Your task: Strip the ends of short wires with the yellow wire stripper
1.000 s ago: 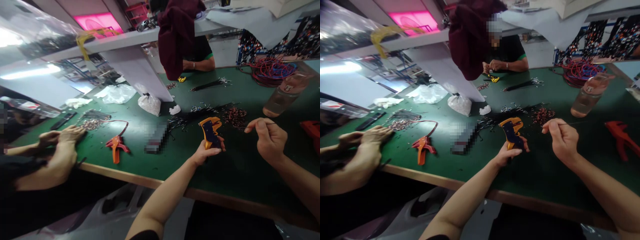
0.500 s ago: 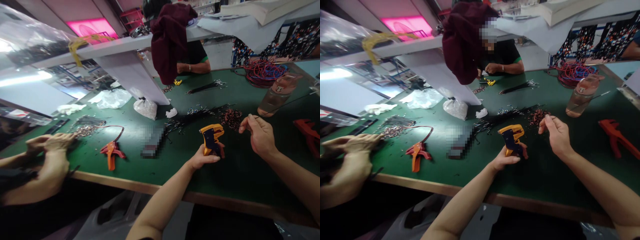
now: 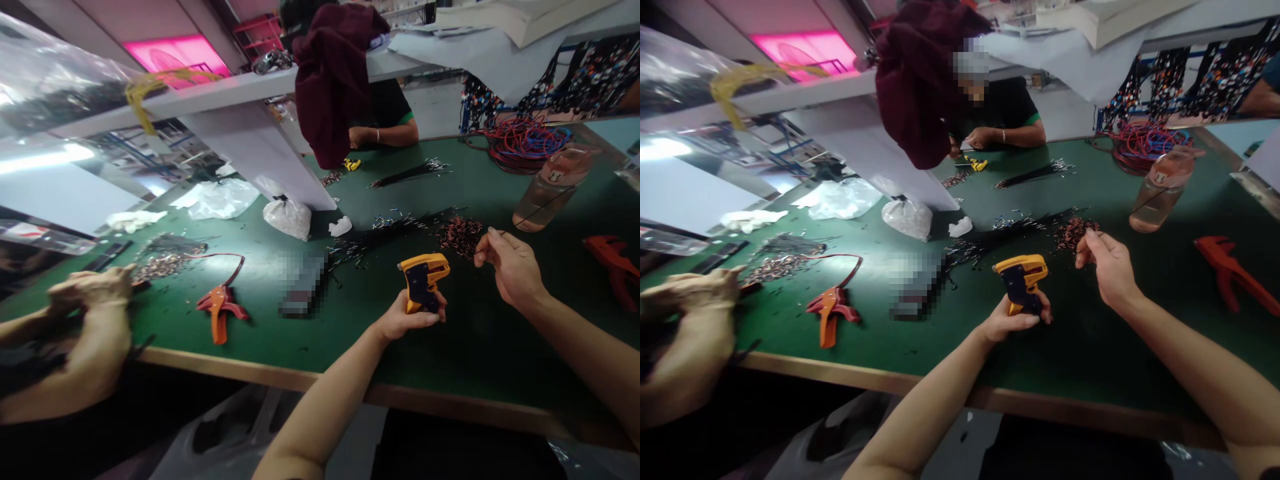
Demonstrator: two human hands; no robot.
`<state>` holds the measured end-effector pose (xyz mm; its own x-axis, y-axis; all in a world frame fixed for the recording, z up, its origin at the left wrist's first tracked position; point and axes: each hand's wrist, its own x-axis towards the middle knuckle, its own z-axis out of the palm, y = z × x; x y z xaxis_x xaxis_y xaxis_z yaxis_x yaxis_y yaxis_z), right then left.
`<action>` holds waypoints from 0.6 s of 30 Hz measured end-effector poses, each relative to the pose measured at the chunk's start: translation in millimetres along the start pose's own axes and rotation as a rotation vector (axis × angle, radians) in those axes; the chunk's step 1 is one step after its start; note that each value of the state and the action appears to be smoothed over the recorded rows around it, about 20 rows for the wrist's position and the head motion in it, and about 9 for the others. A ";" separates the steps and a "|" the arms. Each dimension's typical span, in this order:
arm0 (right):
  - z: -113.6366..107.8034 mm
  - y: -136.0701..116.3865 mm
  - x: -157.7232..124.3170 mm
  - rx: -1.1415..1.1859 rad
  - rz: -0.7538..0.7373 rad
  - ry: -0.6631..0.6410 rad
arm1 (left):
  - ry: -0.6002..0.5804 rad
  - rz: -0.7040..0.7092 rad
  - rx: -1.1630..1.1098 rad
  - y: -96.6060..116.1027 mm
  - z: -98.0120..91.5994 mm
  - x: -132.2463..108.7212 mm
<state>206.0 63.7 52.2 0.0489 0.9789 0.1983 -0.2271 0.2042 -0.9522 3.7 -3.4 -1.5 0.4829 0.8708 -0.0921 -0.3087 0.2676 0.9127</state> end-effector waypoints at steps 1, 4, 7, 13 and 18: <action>-0.1 0.2 0.1 0.001 0.002 -0.002 | 0.004 0.002 0.013 0.3 0.2 0.0; 0.0 0.4 0.0 0.006 0.016 -0.002 | 0.016 0.005 0.052 0.9 0.2 -0.1; 0.7 -0.4 -0.6 0.014 0.024 -0.003 | 0.029 -0.003 0.086 1.6 0.2 -0.6; 1.8 -2.1 -2.0 -0.001 0.011 -0.026 | 0.038 0.002 0.126 4.2 5.1 -3.6; 2.0 -3.1 -2.2 0.003 0.006 -0.003 | 0.156 0.018 0.155 -1.9 11.8 -1.8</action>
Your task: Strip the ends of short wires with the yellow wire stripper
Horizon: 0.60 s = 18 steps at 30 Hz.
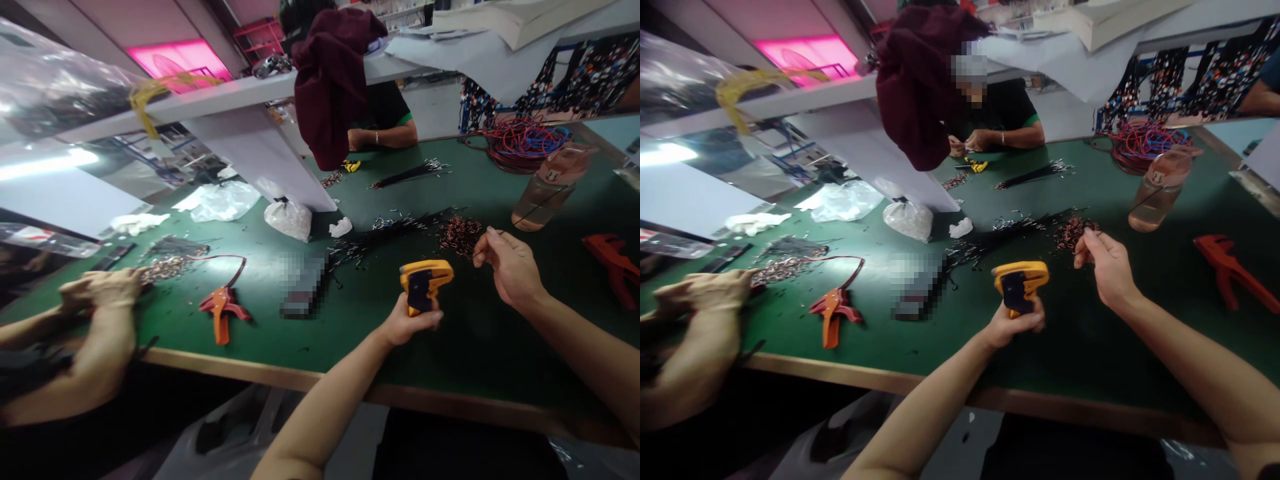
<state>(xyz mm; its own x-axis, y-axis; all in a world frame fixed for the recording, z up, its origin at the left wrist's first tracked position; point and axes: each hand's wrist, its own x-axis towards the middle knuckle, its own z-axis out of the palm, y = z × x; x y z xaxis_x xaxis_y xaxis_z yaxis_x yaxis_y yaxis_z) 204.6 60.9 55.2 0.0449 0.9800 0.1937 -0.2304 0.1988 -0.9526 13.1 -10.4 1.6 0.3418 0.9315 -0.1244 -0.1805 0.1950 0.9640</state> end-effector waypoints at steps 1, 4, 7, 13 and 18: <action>0.3 -0.1 -0.1 0.004 -0.001 0.003 | 0.046 0.011 -0.004 -2.0 1.1 1.2; 1.5 0.1 -0.4 0.012 -0.002 -0.002 | 0.083 0.042 -0.048 -6.9 2.1 5.5; 1.8 0.8 -0.1 0.011 -0.009 0.010 | 0.026 0.057 -0.105 -8.4 0.5 8.4; -2.3 3.0 2.8 -0.032 -0.053 0.025 | 0.062 0.116 -0.245 -3.0 -4.7 10.0; -3.4 5.5 3.6 -0.079 -0.092 0.004 | 0.072 0.128 -0.287 0.0 -6.3 9.8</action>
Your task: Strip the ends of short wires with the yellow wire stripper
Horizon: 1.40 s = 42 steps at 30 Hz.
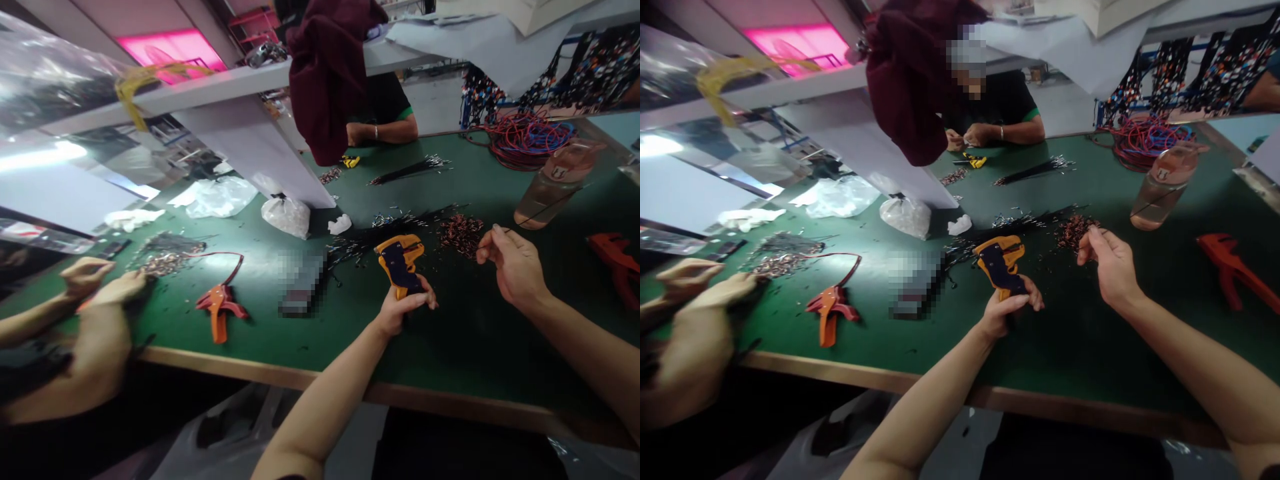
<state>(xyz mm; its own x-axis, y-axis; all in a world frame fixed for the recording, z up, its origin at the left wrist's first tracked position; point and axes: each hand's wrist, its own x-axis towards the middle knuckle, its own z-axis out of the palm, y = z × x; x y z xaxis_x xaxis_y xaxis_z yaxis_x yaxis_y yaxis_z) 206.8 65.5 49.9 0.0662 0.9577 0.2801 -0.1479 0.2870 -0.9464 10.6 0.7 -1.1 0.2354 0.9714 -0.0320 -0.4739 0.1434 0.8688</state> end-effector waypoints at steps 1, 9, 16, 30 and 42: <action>0.2 -0.2 -0.2 -0.005 -0.006 0.005 | -0.007 -0.008 -0.003 -0.3 -0.2 -0.1; 3.4 -17.5 -16.2 -0.219 -0.177 -0.063 | -0.027 -0.029 -0.020 -2.5 -1.1 -0.8; 6.2 -23.1 -30.6 -0.492 -0.544 -0.265 | -0.035 -0.034 0.008 -0.2 -0.1 -2.3; 9.3 -21.8 -37.1 -0.661 -0.810 -0.426 | -0.011 0.005 0.128 4.6 2.1 -1.8; 9.8 -16.9 -38.0 -0.684 -0.827 -0.411 | 0.057 0.029 0.172 7.0 5.9 -2.7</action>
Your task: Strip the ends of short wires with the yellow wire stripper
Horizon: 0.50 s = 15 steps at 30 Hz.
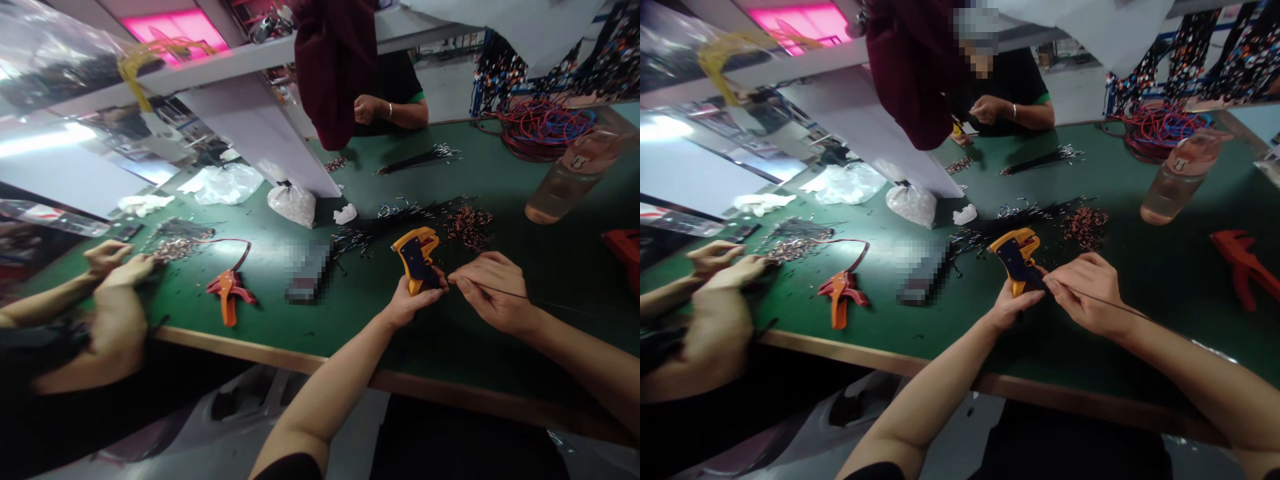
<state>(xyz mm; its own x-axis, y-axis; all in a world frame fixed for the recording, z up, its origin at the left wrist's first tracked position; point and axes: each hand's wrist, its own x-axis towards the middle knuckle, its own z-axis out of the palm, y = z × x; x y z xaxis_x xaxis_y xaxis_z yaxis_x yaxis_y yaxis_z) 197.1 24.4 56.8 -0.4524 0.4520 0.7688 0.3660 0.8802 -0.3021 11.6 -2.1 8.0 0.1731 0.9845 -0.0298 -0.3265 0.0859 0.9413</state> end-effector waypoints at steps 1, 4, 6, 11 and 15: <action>0.2 0.0 0.0 0.004 0.002 0.002 | 0.000 0.007 0.002 -0.1 0.0 0.2; 0.7 0.0 0.2 0.016 0.007 0.008 | 0.002 0.013 0.007 -0.4 0.4 0.8; 0.8 0.0 0.4 0.018 0.007 0.007 | 0.008 0.013 0.017 -0.2 0.9 1.0; 1.1 0.3 0.5 0.005 0.001 0.004 | 0.019 0.035 0.082 1.1 1.3 1.2; 0.9 0.1 1.0 0.016 -0.002 -0.006 | 0.040 0.080 0.161 0.4 0.8 1.9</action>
<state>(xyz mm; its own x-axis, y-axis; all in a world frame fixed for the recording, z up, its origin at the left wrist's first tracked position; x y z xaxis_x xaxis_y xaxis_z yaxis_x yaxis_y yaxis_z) 195.9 25.1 57.1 -0.4583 0.4513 0.7657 0.3520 0.8832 -0.3099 12.6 -0.2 8.5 0.1147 0.9927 0.0366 -0.1843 -0.0149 0.9828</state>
